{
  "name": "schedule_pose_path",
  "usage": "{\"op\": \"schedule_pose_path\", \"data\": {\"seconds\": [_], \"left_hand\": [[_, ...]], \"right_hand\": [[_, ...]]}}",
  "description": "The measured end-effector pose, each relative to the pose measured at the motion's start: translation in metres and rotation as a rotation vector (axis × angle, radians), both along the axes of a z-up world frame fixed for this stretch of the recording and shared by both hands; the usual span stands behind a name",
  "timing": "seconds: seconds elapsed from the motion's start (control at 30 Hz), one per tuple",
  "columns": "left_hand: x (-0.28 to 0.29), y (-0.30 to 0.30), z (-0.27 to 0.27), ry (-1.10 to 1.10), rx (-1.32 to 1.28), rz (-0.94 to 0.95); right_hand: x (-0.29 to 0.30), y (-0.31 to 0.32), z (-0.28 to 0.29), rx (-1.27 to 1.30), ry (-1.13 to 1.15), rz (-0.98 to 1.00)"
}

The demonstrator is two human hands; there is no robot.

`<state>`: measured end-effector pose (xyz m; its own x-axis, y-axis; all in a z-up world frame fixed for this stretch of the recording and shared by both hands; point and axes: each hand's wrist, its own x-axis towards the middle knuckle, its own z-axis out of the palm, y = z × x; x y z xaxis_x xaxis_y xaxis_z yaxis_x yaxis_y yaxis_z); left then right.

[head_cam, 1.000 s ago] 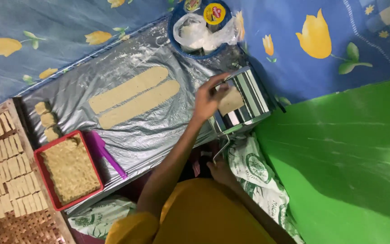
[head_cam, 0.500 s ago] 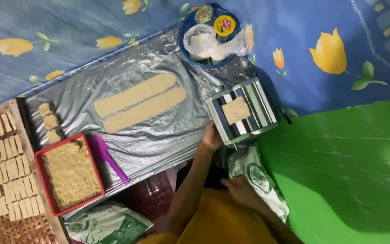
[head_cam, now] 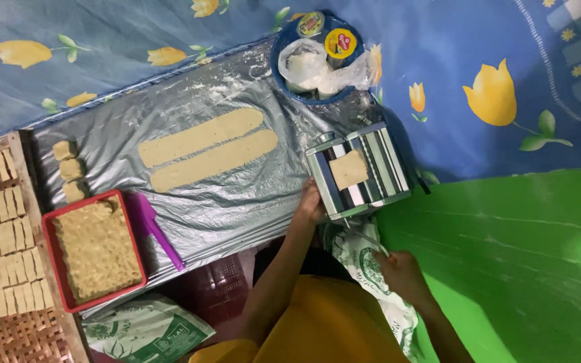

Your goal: Using a manual machine to flatten dough and then cutting it into rectangular pieces for crackers.

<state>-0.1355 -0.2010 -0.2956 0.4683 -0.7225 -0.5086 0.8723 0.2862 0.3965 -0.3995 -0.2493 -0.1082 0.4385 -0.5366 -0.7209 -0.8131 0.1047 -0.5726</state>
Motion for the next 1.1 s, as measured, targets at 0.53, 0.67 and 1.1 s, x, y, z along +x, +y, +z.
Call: {"op": "schedule_pose_path", "data": {"seconds": [0.53, 0.67, 1.1], "left_hand": [[0.018, 0.022, 0.034, -0.087, -0.067, 0.087], [0.019, 0.033, 0.027, 0.018, -0.019, 0.101], [0.032, 0.047, 0.033, -0.039, 0.070, 0.039]], "right_hand": [[-0.012, -0.041, -0.168, -0.629, -0.055, 0.532], [-0.017, -0.024, -0.219, -0.848, 0.027, 0.971], [0.063, 0.079, -0.158, 0.227, -0.027, 0.010]]}}
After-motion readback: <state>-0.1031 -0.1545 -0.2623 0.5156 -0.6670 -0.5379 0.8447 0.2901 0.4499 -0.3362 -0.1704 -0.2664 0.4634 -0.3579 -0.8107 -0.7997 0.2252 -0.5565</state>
